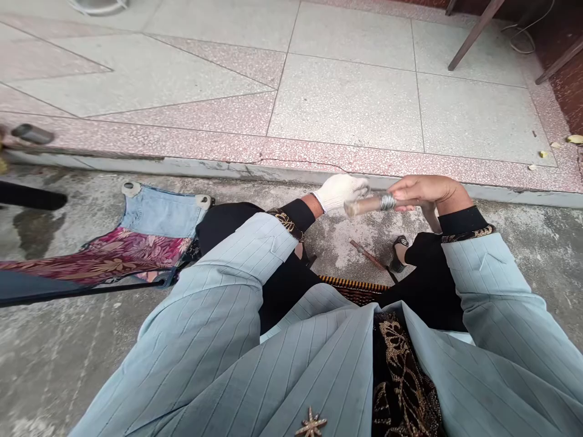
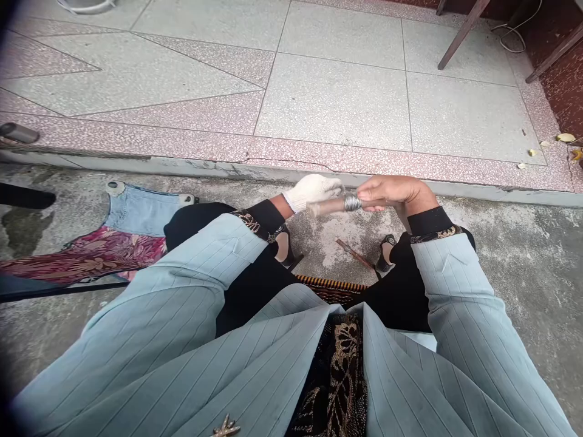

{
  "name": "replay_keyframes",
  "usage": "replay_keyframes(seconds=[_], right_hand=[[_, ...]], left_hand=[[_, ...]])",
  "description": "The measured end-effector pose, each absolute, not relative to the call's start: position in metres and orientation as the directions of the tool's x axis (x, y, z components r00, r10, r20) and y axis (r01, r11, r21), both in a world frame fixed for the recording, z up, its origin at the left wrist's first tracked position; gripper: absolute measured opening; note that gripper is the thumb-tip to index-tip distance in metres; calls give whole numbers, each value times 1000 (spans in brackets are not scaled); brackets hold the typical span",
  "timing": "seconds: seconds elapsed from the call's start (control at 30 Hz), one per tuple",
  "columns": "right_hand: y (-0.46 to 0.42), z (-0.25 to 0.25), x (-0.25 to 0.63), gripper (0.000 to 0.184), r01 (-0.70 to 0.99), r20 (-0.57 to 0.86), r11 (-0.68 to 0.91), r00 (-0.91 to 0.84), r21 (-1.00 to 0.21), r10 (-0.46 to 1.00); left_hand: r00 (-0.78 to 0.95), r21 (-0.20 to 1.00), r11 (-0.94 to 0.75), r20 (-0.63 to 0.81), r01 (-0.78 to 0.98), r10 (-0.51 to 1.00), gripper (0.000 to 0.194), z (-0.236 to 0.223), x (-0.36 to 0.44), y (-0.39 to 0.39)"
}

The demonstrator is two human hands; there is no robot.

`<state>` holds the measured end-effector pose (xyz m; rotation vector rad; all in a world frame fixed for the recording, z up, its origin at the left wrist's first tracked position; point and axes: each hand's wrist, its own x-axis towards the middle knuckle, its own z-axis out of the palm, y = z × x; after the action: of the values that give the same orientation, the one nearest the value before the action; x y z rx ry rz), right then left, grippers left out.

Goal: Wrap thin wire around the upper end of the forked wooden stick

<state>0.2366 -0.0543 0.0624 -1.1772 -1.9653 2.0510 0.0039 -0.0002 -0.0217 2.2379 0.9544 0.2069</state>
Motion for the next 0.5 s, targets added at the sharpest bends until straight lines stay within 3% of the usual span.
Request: replay_keyframes(seconds=[0.07,0.13,0.2,0.27,0.33,0.4,0.43,0.5], right_hand=[[-54,60,233,59,601,-583,-95,-707,-794,399],[-52,56,226,55,755,-700,1,-608,-655,375],[-49,51,220,50,885,-790,49,-436,-462,432],[-43,44,217,46,962,-798,50,-250,-267,549],[-34,37,219,43,993,-703,11,-89,-115,705],[-25,33,226,41,994,-530,-103,68,-37,845],[-22,32,229,42,980,-451,-185,134,-71,883],[-20,35,236,45,892,-364,-312,186,-328,913]], left_hand=[[731,532,-594,-69,603,679,27,-24,3,2],[749,388,-681,-37,621,662,29,-25,2,3],[759,312,-715,-29,626,651,29,-26,1,3],[757,318,-712,-31,626,652,28,-24,1,3],[761,435,-671,-51,600,647,26,-21,1,-1],[800,667,-549,-120,503,588,29,-19,2,-8],[832,787,-442,-155,430,532,32,-19,3,-13],[890,936,-192,-195,294,413,37,-22,4,-23]])
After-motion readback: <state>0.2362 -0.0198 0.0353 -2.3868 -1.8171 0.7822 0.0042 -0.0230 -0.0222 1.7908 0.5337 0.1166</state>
